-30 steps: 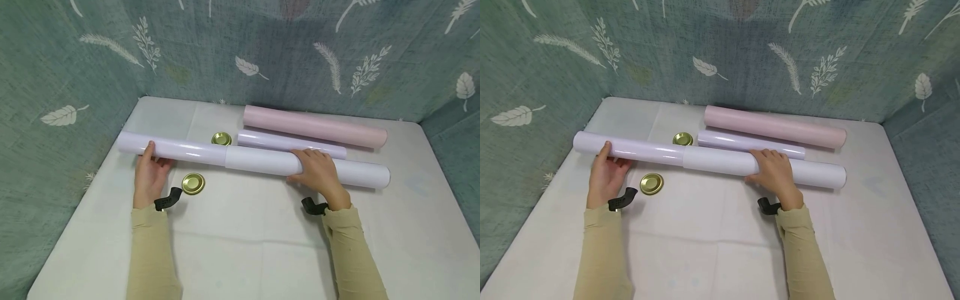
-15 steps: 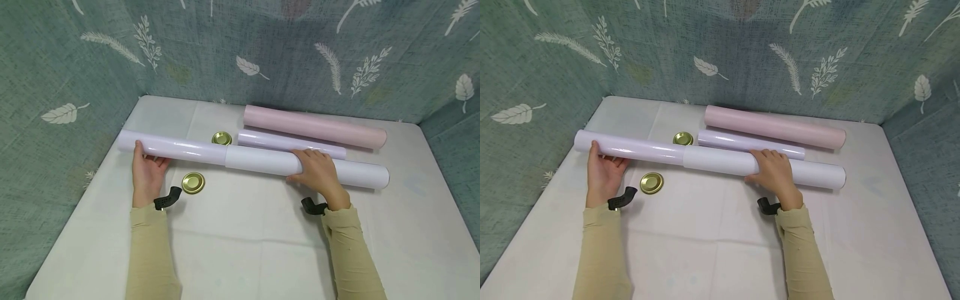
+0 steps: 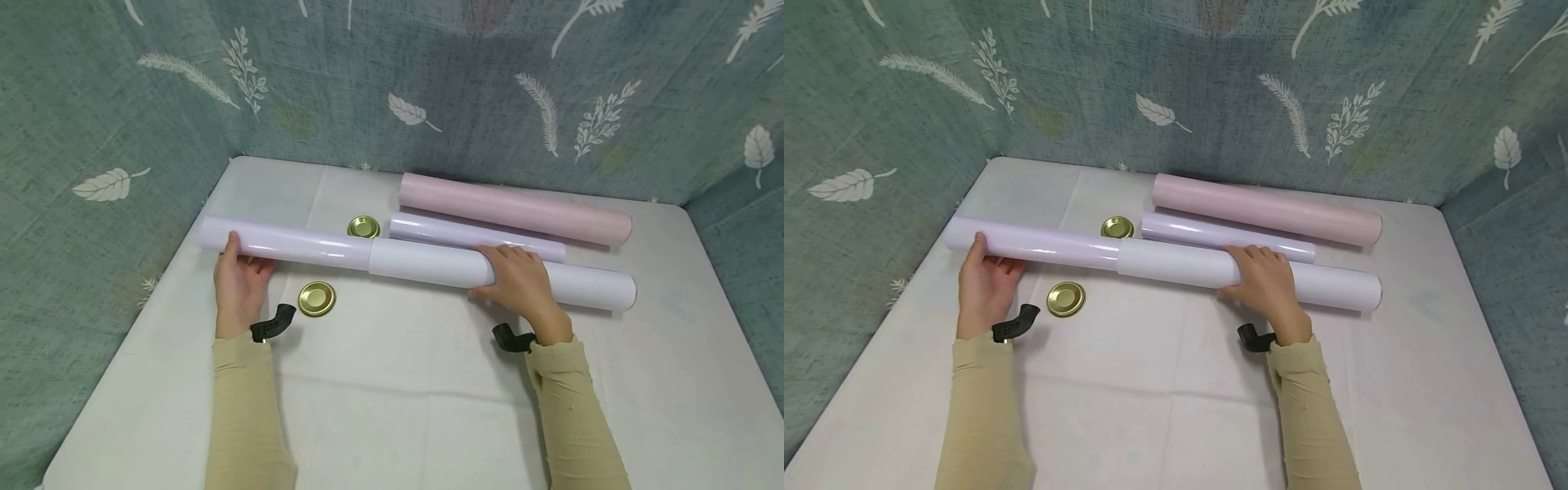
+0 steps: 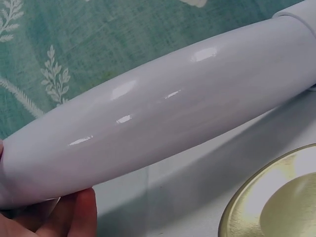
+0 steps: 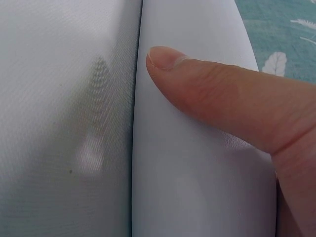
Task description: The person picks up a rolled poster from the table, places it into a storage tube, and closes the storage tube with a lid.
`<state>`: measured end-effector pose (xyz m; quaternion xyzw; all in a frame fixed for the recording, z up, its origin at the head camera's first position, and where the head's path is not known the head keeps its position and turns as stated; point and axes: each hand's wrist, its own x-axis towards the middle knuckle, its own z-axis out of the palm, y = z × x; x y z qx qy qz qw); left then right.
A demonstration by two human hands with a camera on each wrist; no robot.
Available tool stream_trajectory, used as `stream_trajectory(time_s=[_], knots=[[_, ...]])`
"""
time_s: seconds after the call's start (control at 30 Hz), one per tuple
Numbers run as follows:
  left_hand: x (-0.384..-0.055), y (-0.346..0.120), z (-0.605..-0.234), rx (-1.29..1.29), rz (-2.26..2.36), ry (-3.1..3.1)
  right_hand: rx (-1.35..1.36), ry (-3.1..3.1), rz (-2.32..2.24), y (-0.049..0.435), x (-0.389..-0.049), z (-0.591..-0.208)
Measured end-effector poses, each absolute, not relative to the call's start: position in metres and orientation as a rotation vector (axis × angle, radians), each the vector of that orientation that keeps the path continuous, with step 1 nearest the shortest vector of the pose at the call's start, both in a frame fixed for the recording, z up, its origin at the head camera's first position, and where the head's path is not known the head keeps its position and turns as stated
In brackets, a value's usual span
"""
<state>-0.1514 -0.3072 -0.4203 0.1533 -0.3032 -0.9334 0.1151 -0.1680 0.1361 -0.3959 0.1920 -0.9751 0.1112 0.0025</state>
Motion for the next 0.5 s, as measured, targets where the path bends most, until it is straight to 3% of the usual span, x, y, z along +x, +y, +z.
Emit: stream_trajectory(time_s=[0.5], knots=[[-0.1502,-0.3019,-0.4174,0.523,-2.556,-0.933,0.602,-3.058,0.355,0.1357,-0.168,-0.3959]])
